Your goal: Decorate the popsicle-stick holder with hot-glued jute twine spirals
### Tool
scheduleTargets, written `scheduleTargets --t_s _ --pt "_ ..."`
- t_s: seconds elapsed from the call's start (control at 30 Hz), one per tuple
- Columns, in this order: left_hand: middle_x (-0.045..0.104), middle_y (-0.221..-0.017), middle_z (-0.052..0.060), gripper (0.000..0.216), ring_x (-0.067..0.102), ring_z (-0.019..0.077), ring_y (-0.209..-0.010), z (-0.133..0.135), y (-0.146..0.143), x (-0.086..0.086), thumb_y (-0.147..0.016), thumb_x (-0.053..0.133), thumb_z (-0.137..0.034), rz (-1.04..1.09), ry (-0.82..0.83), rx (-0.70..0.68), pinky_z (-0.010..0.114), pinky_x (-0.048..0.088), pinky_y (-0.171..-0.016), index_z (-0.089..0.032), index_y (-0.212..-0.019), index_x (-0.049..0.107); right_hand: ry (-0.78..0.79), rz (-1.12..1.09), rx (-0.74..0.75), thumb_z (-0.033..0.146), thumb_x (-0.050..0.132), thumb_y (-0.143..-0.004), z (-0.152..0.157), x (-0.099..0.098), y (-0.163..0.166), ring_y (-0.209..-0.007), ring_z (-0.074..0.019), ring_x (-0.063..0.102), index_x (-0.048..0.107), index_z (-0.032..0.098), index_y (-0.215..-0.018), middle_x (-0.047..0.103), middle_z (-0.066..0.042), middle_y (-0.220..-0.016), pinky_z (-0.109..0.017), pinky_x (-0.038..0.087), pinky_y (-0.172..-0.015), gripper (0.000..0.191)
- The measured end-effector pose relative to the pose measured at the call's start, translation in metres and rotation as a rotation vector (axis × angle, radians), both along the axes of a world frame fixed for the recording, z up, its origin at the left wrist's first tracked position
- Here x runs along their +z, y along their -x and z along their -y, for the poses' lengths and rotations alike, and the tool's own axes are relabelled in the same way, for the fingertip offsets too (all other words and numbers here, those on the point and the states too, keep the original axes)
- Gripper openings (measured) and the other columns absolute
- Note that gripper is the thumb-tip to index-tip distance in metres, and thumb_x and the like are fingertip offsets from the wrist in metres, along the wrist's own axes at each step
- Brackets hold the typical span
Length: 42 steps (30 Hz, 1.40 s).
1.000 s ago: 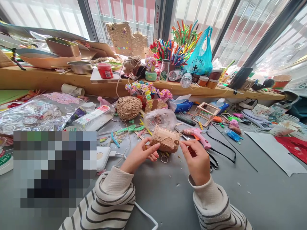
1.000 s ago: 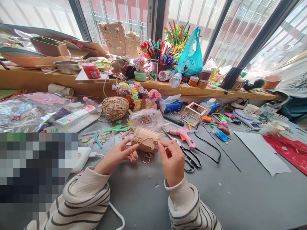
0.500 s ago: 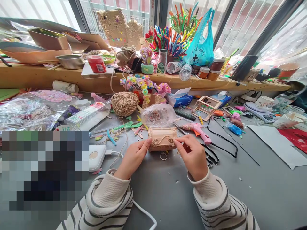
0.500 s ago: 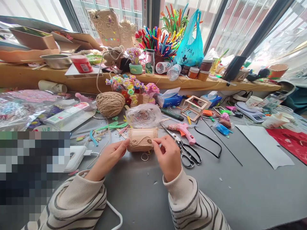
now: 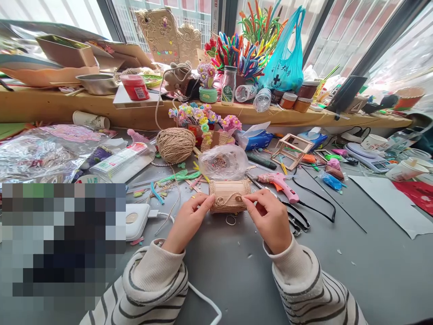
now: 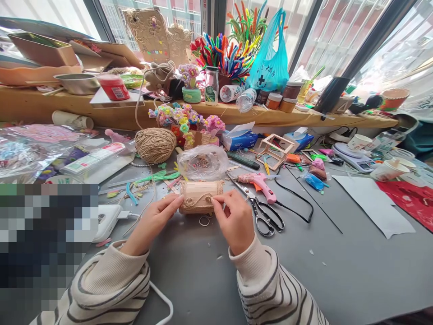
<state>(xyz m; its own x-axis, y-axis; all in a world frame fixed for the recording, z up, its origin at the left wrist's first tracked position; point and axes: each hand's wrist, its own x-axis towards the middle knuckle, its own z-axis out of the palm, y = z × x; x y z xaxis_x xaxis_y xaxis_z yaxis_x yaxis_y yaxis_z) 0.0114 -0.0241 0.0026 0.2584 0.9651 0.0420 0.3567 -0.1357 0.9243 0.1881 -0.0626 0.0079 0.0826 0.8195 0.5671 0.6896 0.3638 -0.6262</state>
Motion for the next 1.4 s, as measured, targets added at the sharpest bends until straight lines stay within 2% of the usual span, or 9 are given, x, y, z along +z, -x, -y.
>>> scheduleTargets --t_s 0.23,0.4,0.5,0.63,0.8,0.93,1.0,1.13,1.4 --pt "0.052 -0.073 0.001 0.030 0.046 0.0134 -0.069 0.000 0.000 0.001 -0.077 0.044 -0.042 0.001 0.010 0.021 0.023 0.037 -0.063 -0.017 -0.064 0.056 -0.078 0.077 -0.026 0.015 0.050 -0.077 0.001 -0.002 0.004 -0.047 -0.0061 0.041 0.061 0.014 -0.073 0.051 -0.001 -0.065 -0.020 0.038 -0.046 0.012" --pt "0.054 -0.072 0.001 0.029 0.048 0.0141 -0.071 0.003 -0.001 0.004 -0.077 0.043 -0.039 0.012 -0.013 0.020 0.023 0.036 -0.063 -0.017 -0.064 0.056 -0.134 0.135 -0.055 0.014 0.050 -0.077 0.001 -0.004 0.006 -0.050 -0.0070 0.043 0.061 0.013 -0.075 0.052 -0.002 -0.066 -0.020 0.040 -0.048 0.011" --pt "0.057 -0.074 0.001 0.025 0.049 0.0141 -0.069 0.005 -0.003 0.003 -0.076 0.045 -0.040 0.034 0.024 0.064 0.024 0.036 -0.064 -0.018 -0.076 0.056 -0.151 0.154 -0.061 0.013 0.050 -0.077 0.001 -0.005 0.006 -0.050 -0.0072 0.044 0.061 0.013 -0.076 0.053 -0.002 -0.067 -0.020 0.041 -0.049 0.011" --pt "0.056 -0.065 -0.002 0.031 0.052 0.0134 -0.065 0.010 -0.005 0.001 -0.075 0.048 -0.040 0.201 0.062 0.137 0.026 0.038 -0.065 -0.019 -0.098 0.043 -0.167 0.178 -0.078 0.013 0.050 -0.077 0.002 -0.007 0.007 -0.051 -0.0074 0.044 0.061 0.014 -0.077 0.054 -0.003 -0.068 -0.020 0.041 -0.050 0.012" --pt "0.046 -0.057 -0.006 0.039 0.052 0.0121 -0.061 0.013 -0.012 0.003 -0.075 0.050 -0.040 0.335 0.065 0.126 0.026 0.040 -0.065 -0.020 -0.105 0.036 -0.178 0.204 -0.090 0.013 0.050 -0.077 0.003 -0.008 0.007 -0.052 -0.0075 0.046 0.061 0.013 -0.077 0.054 -0.003 -0.069 -0.020 0.042 -0.051 0.011" --pt "0.043 -0.055 -0.008 0.056 0.051 0.0120 -0.058 0.013 -0.020 0.004 -0.072 0.055 -0.039 0.301 0.007 0.158 0.026 0.042 -0.065 -0.019 -0.118 0.029 -0.230 0.254 -0.101 0.012 0.051 -0.077 0.003 -0.008 0.008 -0.053 -0.0079 0.048 0.061 0.012 -0.079 0.055 -0.004 -0.068 -0.019 0.042 -0.051 0.011" --pt "0.049 -0.060 -0.006 0.064 0.056 0.0143 -0.064 0.014 -0.023 0.004 -0.069 0.058 -0.038 0.257 -0.018 0.184 0.029 0.044 -0.067 -0.019 -0.122 0.026 -0.260 0.284 -0.112 0.011 0.051 -0.077 0.003 -0.008 0.009 -0.053 -0.0083 0.049 0.061 0.012 -0.079 0.055 -0.004 -0.067 -0.019 0.043 -0.051 0.011" --pt "0.062 -0.082 0.003 0.074 0.061 0.0187 -0.078 0.015 -0.028 0.006 -0.065 0.064 -0.037 0.211 -0.046 0.205 0.032 0.046 -0.073 -0.020 -0.123 0.023 -0.283 0.323 -0.133 0.013 0.050 -0.077 0.004 -0.008 0.010 -0.058 -0.0100 0.052 0.061 0.013 -0.080 0.056 -0.005 -0.067 -0.020 0.044 -0.053 0.011" --pt "0.060 -0.098 0.007 0.074 0.061 0.0206 -0.087 0.013 -0.035 0.005 -0.062 0.065 -0.039 0.103 -0.134 0.264 0.032 0.048 -0.074 -0.020 -0.122 0.026 -0.345 0.406 -0.148 0.012 0.049 -0.078 0.006 -0.007 0.008 -0.061 -0.0119 0.056 0.061 0.014 -0.082 0.059 -0.006 -0.068 -0.021 0.046 -0.056 0.013"
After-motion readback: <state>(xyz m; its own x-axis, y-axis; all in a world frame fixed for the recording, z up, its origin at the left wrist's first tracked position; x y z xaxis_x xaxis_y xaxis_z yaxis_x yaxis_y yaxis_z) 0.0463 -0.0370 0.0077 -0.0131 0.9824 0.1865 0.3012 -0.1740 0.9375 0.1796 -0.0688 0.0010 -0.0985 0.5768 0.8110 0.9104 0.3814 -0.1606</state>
